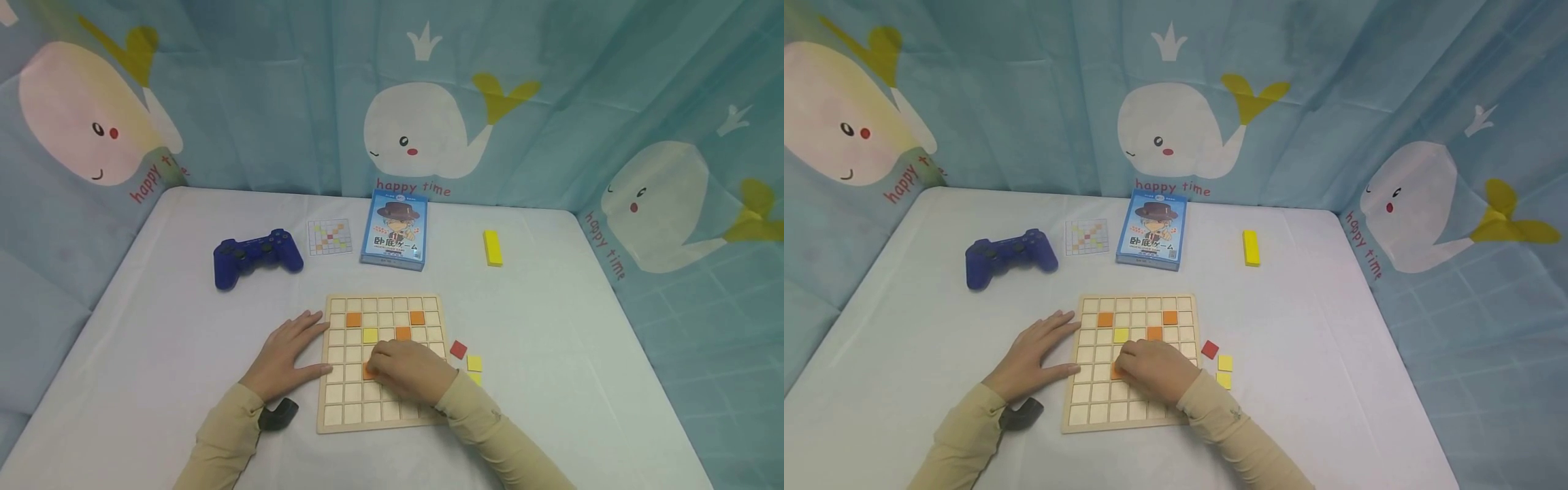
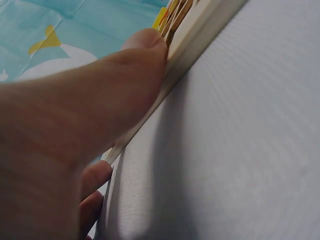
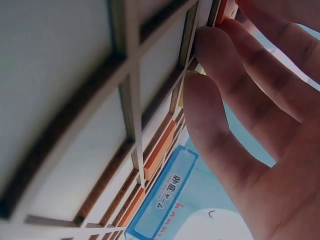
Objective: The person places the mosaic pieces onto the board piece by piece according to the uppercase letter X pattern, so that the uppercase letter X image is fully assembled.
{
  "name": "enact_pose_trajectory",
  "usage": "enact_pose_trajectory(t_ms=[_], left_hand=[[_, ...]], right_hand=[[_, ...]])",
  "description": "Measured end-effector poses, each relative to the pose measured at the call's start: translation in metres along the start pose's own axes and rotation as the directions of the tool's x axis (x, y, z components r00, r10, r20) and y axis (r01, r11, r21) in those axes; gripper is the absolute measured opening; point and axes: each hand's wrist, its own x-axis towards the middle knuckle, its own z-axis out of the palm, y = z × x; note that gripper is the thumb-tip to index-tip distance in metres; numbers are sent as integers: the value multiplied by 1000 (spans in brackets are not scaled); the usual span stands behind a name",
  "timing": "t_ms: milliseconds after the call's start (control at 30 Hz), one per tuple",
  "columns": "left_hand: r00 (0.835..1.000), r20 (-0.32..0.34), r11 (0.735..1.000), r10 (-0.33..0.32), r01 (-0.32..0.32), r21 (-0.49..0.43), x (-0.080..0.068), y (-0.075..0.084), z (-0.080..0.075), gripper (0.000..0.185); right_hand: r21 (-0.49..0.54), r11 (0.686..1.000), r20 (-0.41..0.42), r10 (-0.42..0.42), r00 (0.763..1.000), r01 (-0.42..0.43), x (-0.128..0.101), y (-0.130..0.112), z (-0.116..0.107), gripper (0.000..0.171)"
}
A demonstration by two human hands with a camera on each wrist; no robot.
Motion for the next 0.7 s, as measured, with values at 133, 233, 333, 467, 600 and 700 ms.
enact_pose_trajectory(t_ms=[133, 233, 333, 467, 600, 700], left_hand=[[1000, 1, 1000, -3, 3, -1, 0, 0, 0, 75], [1000, 0, 1000, -1, 1, 0, 0, 0, 0, 75], [1000, 0, 1000, 2, -2, 0, 0, 0, 0, 75], [1000, 1, 1000, 3, -3, -1, 0, 1, 0, 75], [1000, 1, 1000, 4, -4, -4, 0, 0, 0, 75], [1000, -3, 1000, 6, -6, -4, -1, 0, 0, 75]], right_hand=[[-9, 1000, 1, 1, 1000, -1, 1, -1, 0, 12], [-6, 1000, -2, 5, 1000, -5, 2, -2, 0, 14], [-3, 1000, -5, 9, 1000, -9, 2, -3, -1, 15], [-11, 1000, 2, 16, 1000, -16, 2, -4, -1, 14], [-24, 1000, 0, 15, 1000, -15, 2, -3, 0, 13], [-27, 1000, -2, 11, 1000, -11, 2, -3, 0, 13]])
